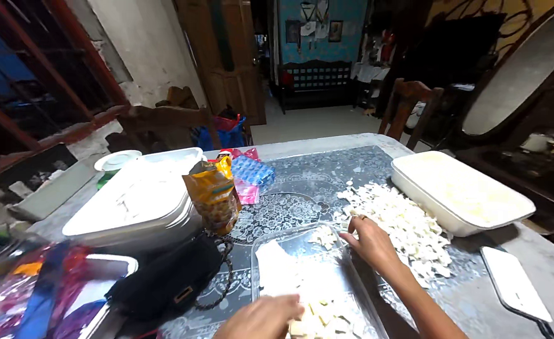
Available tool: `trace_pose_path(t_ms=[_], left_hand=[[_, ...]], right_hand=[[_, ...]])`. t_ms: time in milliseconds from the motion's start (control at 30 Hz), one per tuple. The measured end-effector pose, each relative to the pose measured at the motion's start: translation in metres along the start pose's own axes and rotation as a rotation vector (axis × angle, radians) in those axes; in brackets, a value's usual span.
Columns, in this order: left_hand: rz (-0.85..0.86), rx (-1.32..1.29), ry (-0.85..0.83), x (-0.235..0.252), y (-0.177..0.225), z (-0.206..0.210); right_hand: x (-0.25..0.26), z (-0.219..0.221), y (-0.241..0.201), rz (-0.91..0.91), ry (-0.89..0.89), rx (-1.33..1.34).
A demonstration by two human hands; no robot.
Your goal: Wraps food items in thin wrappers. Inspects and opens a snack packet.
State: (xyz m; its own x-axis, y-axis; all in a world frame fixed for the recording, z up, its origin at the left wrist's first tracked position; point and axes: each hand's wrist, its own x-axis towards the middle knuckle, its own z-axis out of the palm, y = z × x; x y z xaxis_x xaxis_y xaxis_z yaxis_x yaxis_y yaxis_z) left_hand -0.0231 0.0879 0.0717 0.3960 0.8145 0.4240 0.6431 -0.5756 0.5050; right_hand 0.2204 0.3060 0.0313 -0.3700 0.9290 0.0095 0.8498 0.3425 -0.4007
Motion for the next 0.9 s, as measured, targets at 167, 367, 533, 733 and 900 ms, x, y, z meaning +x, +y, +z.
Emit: trace_pose_path(t_ms=[167, 367, 533, 733, 900], left_hand=[[-0.369, 0.107, -0.2, 0.016, -0.074, 0.072], [-0.402, 0.163, -0.086, 0.009, -0.079, 0.098], [-0.449, 0.147, -0.037, 0.009, -0.076, 0.097], [-0.479, 0.169, -0.084, 0.017, -0.074, 0.095], [-0.517, 0.157, -0.087, 0.017, -0.078, 0.092]], right_hand=[[-0.059, -0.014, -0.012, -0.109, -0.486, -0.061], [-0.098, 0.021, -0.013, -0.059, -0.608, -0.072], [-0.043, 0.04, -0.019, -0.115, -0.646, 0.126], [0.005, 0.044, -0.034, -0.202, -0.444, 0.361], [0.007, 0.042, -0.032, -0.143, -0.257, 0.223]])
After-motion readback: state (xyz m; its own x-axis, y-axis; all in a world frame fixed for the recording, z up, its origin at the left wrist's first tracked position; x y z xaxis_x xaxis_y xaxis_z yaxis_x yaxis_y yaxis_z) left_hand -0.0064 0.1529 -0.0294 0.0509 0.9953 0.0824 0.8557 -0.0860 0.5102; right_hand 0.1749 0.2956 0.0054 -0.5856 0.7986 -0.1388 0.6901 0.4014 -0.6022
